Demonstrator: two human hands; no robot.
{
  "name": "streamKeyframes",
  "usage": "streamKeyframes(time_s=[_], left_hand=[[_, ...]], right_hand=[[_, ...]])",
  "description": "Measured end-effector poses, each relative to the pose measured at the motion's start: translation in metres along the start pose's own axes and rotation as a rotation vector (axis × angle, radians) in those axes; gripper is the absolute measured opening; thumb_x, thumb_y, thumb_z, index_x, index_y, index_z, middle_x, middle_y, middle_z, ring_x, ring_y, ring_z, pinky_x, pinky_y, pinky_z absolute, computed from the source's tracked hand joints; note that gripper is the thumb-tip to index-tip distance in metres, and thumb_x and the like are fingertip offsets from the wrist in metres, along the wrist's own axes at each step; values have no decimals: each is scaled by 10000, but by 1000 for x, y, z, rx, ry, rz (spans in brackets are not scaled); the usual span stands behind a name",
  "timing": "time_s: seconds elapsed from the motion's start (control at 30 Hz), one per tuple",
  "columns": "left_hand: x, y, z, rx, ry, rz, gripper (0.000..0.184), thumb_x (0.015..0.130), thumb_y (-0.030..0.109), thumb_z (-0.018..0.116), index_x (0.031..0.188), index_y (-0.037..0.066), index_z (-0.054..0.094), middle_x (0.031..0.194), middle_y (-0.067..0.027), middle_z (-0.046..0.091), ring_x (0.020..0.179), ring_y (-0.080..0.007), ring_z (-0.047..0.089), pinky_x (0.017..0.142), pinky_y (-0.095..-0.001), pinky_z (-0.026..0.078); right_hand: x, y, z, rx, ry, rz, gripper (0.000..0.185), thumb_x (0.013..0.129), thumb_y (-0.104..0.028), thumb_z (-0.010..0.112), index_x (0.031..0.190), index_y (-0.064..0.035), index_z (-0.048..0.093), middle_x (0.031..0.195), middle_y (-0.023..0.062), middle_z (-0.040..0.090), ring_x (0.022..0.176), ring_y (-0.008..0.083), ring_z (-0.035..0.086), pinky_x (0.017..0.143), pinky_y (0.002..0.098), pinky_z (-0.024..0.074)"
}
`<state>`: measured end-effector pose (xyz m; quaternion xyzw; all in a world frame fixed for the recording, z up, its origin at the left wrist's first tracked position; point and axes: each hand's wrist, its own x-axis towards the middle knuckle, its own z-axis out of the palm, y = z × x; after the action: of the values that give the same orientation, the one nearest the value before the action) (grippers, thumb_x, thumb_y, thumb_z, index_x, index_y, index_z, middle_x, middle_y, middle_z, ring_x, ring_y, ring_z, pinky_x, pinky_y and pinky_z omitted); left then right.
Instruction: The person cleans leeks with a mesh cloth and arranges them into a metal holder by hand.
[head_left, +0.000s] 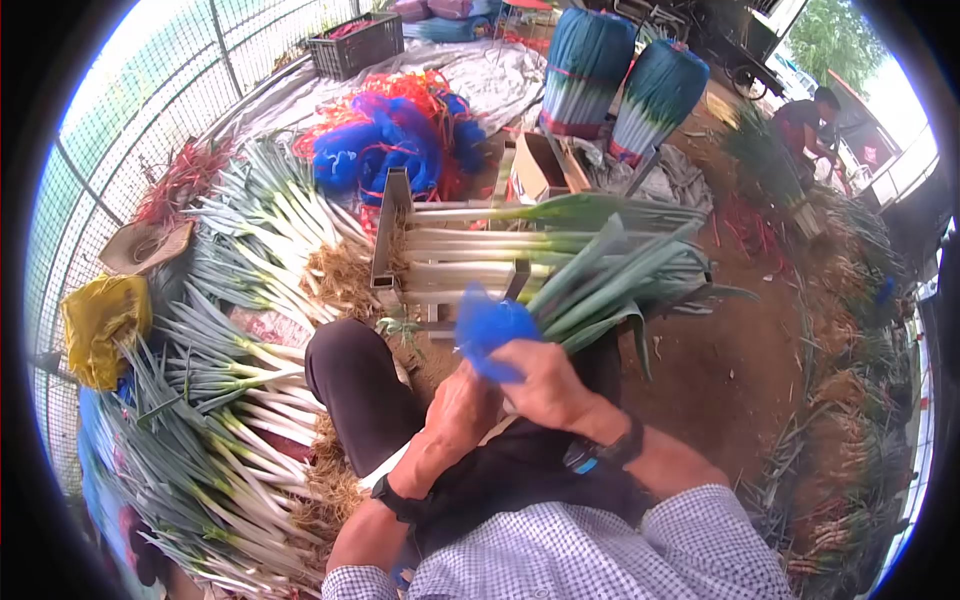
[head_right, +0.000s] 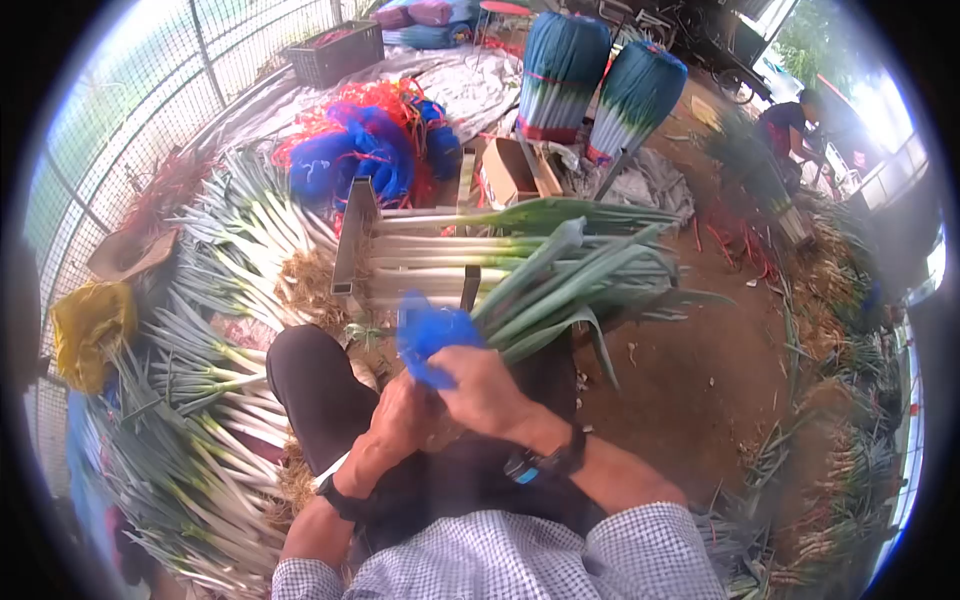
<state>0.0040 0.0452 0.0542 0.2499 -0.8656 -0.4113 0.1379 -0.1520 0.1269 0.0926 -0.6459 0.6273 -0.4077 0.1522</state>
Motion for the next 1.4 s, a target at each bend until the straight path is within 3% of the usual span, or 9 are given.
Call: streamKeyframes(time_s=[0.13, 0.2, 0.37, 0.43, 0.53, 0.63, 0.8, 1.17, 1.4], left_hand=[[-4, 14, -8, -284, 148, -20, 301, 883, 111, 698, 1111, 20, 524, 1003, -278, 655, 974, -518, 625, 777, -565, 518], [-4, 15, -9, -229, 142, -49, 280, 877, 88, 696, 1105, 22, 546, 1004, -278, 655, 961, -516, 630, 761, -560, 517], [4, 10, -4, -205, 55, 31, 257, 866, 60, 697, 1107, 15, 621, 1006, -268, 660, 905, -483, 647, 747, -497, 532], [0, 1, -3, -263, -11, 95, 260, 870, 66, 692, 1121, 13, 648, 1018, -266, 664, 878, -456, 647, 755, -461, 535], [-7, -3, -2, -849, -31, 21, 371, 860, 112, 722, 1204, 7, 627, 1053, -245, 688, 847, -409, 643, 779, -436, 539], [-1, 1, -20, -214, 15, 124, 455, 885, 200, 722, 1272, 18, 567, 1066, -257, 688, 994, -435, 673, 851, -465, 535], [12, 21, -19, -57, -154, -177, 419, 879, 198, 718, 1228, 35, 555, 1005, -273, 690, 967, -501, 653, 808, -546, 522], [54, 87, -167, 322, 376, 338, 597, 826, 77, 766, 1394, 95, 586, 1125, -203, 710, 990, -384, 709, 860, -426, 559], [29, 58, -204, 393, 492, 160, 541, 855, 160, 745, 1366, 48, 607, 1048, -204, 730, 920, -287, 733, 844, -367, 556]], right_hand=[[17, -18, -77, -22, 321, 174, 260, 820, 5, 689, 1078, -28, 697, 895, 105, 740, 831, 177, 697, 744, 352, 563], [22, -26, -109, -94, 611, 242, 278, 828, 40, 654, 1096, -27, 688, 905, 132, 730, 803, 227, 700, 758, 356, 561], [-3, 14, -27, -172, 147, -71, 209, 852, -3, 717, 1061, -12, 700, 936, 172, 736, 821, 362, 700, 781, 358, 562], [-8, -14, -18, 199, -106, 232, 230, 824, 21, 758, 1049, -11, 720, 919, 129, 751, 859, 167, 712, 796, 319, 556], [-19, -19, -73, 387, -181, 376, 249, 841, -4, 745, 1088, 0, 712, 974, 112, 767, 899, 134, 702, 807, 304, 557], [-39, -16, -98, 335, -316, 425, 292, 829, 0, 736, 1121, -2, 715, 988, 107, 768, 924, 135, 707, 821, 293, 554], [-72, -5, -70, 345, -554, 440, 326, 810, -35, 716, 1132, 16, 701, 970, 177, 738, 876, 227, 728, 810, 334, 552], [-97, 7, -147, 191, 369, 659, 323, 861, -38, 710, 1181, 9, 714, 1039, 75, 753, 934, 143, 688, 850, 299, 557], [-88, 12, -123, 192, 311, 550, 274, 923, -66, 690, 1181, 24, 707, 1010, 54, 744, 909, 119, 668, 836, 281, 537]])
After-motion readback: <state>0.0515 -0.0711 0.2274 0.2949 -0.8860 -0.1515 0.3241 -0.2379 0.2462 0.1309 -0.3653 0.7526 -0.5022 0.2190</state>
